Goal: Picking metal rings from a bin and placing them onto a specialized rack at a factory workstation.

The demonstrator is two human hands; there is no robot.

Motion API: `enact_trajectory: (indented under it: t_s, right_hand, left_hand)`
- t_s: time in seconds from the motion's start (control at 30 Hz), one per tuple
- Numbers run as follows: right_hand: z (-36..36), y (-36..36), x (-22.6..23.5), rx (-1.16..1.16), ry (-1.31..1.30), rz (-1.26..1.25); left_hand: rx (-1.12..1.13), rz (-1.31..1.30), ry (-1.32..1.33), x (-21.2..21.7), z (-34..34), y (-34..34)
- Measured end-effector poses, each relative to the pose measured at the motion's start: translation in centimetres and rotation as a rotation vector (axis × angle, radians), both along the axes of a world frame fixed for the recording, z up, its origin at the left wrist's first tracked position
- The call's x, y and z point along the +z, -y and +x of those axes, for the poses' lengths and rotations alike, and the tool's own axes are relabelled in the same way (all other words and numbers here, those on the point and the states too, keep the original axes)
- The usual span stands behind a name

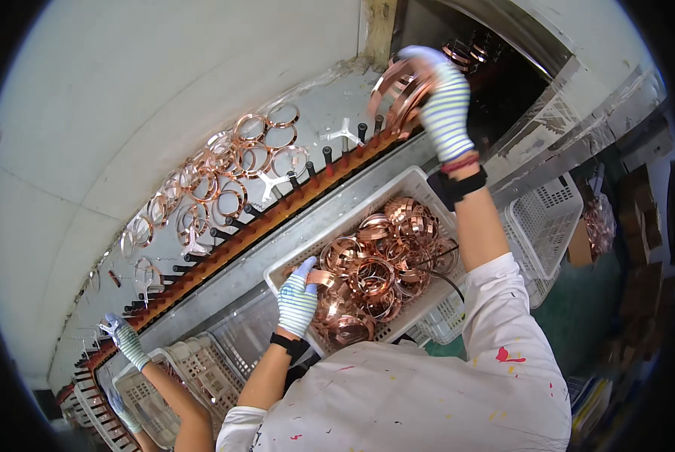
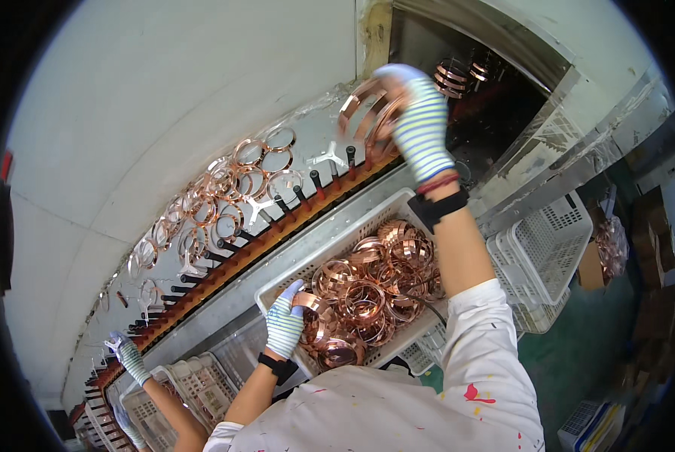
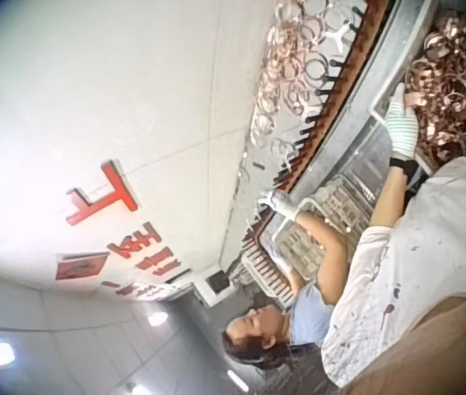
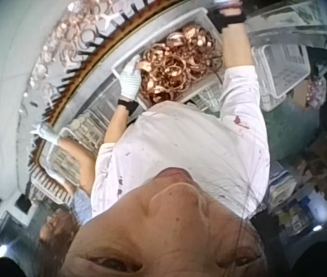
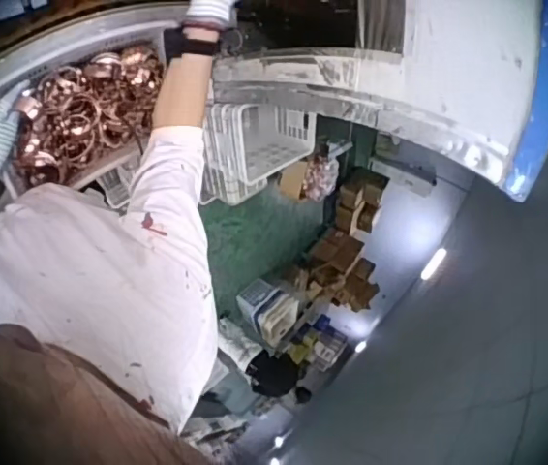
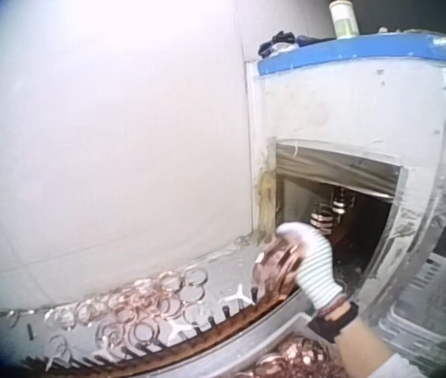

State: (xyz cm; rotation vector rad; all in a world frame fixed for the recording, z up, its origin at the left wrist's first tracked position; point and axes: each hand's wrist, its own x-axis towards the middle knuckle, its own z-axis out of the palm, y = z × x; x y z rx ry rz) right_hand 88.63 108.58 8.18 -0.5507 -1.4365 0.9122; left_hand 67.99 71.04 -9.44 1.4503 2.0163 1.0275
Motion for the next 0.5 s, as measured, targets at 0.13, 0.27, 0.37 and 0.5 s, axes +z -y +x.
enact_trajectory:
  t_s: [0.13, 0.27, 0.37, 0.5]
  right_hand:
    - [4.0, -5.3, -1.4, -0.374, -0.300, -0.460]
    - [2.2, -9.3, -6.5, -0.635, 0.253, -0.217]
    - [-2.5, -8.9, -6.5, -0.610, 0.807, -0.469]
    - [-3.7, -12.0, -7.7, -0.336, 1.165, -0.542]
  left_hand:
    - [-0.018, 0.000, 0.025, -0.8, -1.1, -0.8]
    - [-0.027, 0.002, 0.036, -0.8, -1.2, -1.0]
    - [0.007, 0.017, 0.036, -0.6, -1.1, -0.2]
    - [0.019, 0.016, 0.046, -1.1, -1.3, -0.3]
